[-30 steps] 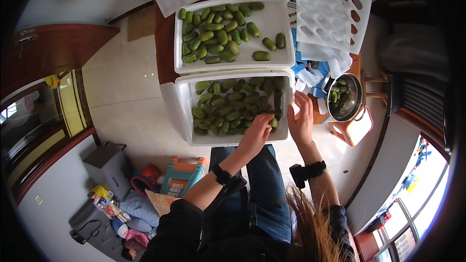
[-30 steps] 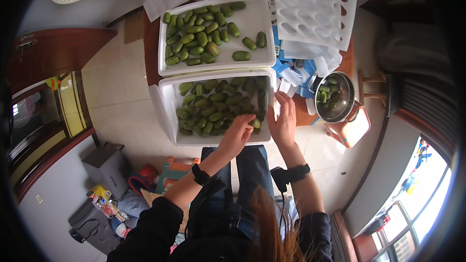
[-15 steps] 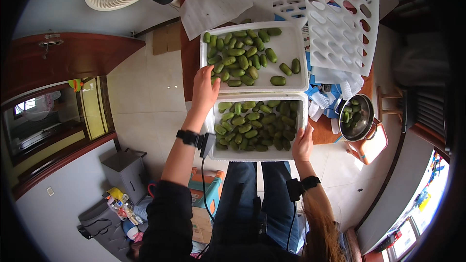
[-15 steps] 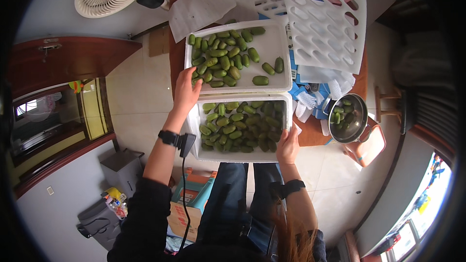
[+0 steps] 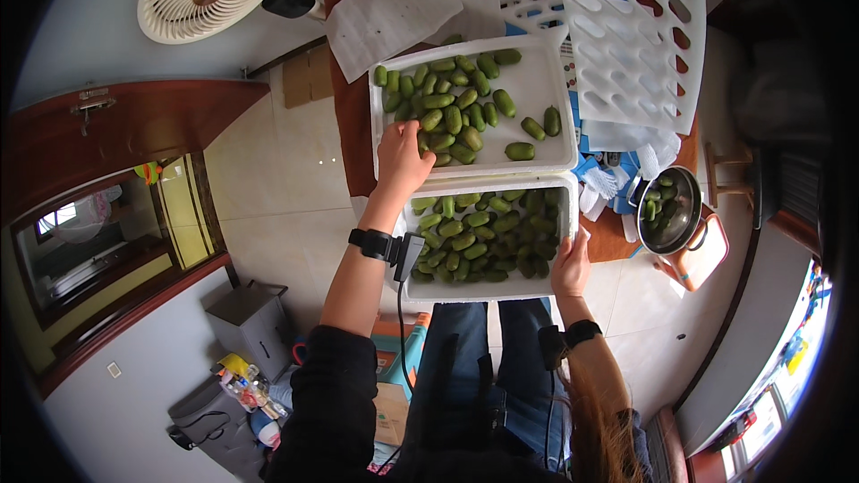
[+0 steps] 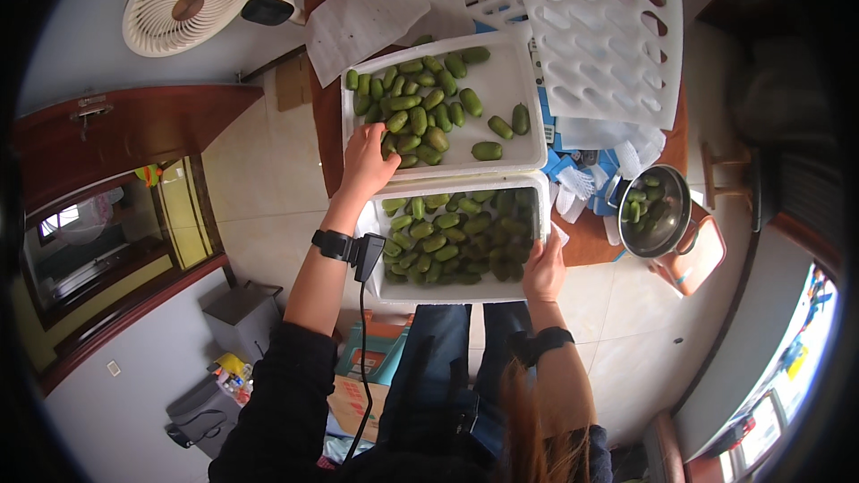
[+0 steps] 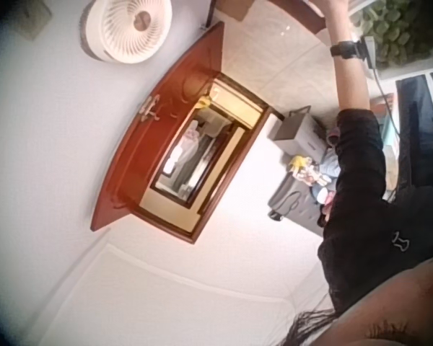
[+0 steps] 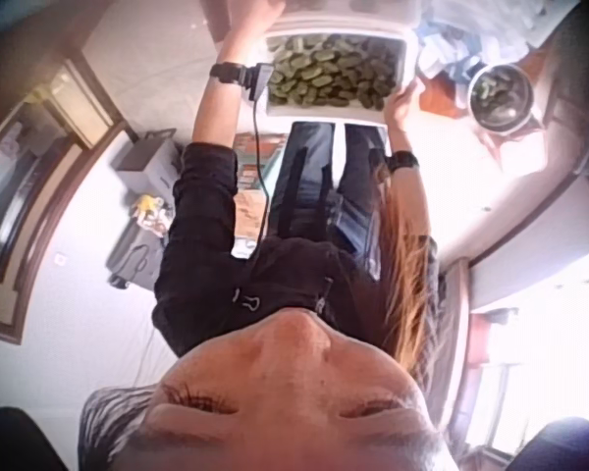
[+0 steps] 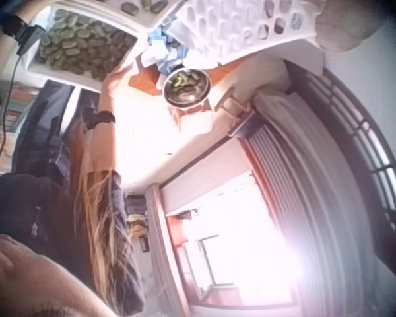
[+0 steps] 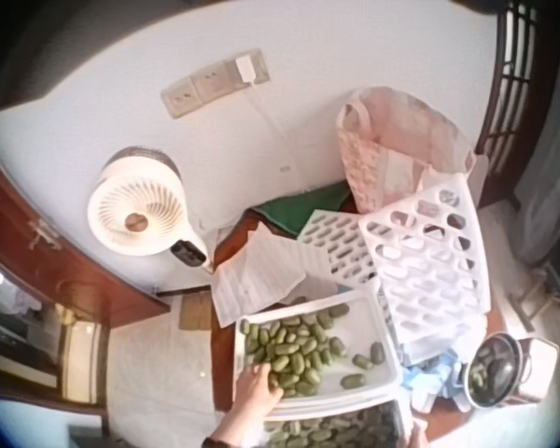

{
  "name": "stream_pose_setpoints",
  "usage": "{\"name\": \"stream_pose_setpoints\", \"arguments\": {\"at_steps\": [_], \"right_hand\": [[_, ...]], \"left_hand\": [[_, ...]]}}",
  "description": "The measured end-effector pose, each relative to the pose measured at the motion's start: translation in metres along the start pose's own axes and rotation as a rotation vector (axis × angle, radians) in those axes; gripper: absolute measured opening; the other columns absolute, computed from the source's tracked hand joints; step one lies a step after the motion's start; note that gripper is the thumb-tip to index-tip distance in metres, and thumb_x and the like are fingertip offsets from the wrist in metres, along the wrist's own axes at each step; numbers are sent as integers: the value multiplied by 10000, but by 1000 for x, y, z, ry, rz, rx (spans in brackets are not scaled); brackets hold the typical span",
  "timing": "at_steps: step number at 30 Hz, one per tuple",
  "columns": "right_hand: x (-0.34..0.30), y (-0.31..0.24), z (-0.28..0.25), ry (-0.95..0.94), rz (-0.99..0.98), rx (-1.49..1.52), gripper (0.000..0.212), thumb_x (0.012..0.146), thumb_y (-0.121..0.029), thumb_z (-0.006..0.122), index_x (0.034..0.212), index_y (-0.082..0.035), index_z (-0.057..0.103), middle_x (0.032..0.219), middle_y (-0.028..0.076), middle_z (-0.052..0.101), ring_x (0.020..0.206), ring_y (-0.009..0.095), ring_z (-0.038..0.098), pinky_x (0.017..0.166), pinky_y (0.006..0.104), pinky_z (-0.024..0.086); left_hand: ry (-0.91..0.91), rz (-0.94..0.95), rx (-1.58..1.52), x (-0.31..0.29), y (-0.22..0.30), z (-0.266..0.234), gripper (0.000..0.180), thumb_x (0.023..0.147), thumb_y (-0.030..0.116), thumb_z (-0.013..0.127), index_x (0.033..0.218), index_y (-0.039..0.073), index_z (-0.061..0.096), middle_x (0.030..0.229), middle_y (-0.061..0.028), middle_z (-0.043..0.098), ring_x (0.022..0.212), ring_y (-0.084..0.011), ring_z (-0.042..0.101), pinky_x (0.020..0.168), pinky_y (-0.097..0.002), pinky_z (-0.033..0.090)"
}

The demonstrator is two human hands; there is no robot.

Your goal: The person transfers green vegetables from a metal bowl into a white styrofoam container, arranging them by hand. After filling the container, the person closes the lid and carries the box to another room, placing it on a small refrigerator.

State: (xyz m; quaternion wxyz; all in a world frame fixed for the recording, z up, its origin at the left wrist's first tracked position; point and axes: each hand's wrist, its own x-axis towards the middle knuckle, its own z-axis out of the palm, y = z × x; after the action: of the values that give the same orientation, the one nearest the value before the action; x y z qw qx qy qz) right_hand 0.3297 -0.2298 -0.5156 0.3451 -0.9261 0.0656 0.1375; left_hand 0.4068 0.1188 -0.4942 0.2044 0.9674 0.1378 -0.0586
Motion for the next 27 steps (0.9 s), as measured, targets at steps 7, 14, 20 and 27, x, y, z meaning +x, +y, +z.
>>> {"name": "stream_pose_setpoints", "arguments": {"at_steps": [7,14,20,27], "right_hand": [[-1,2,1,-1,-1,-50,368,982,-264,439,1312,-101,437,1091,201,615,937,425,600,742,462,498],[-2,6,3,20,-24,-73,360,976,-247,456,1302,-94,444,1067,204,620,919,415,606,719,464,501],[-2,3,3,39,-40,-74,366,976,-254,457,1307,-98,446,1067,195,625,916,408,611,729,456,503],[-2,3,2,26,-29,-77,374,979,-261,451,1317,-102,439,1096,188,625,936,404,613,744,451,506]], "left_hand": [[-150,-68,43,20,1,-4,546,744,203,720,1143,-16,418,1085,-227,583,947,-412,584,806,-450,494],[1,-101,-186,8,9,-28,335,796,225,685,1058,89,528,887,-170,636,749,-332,627,684,-411,492],[19,-3,-167,-16,27,-25,182,823,202,684,955,119,590,835,-54,598,725,-248,628,631,-365,500],[60,206,59,2,29,-7,246,816,219,715,1022,105,642,1022,-66,569,786,-275,619,659,-378,510]]}}
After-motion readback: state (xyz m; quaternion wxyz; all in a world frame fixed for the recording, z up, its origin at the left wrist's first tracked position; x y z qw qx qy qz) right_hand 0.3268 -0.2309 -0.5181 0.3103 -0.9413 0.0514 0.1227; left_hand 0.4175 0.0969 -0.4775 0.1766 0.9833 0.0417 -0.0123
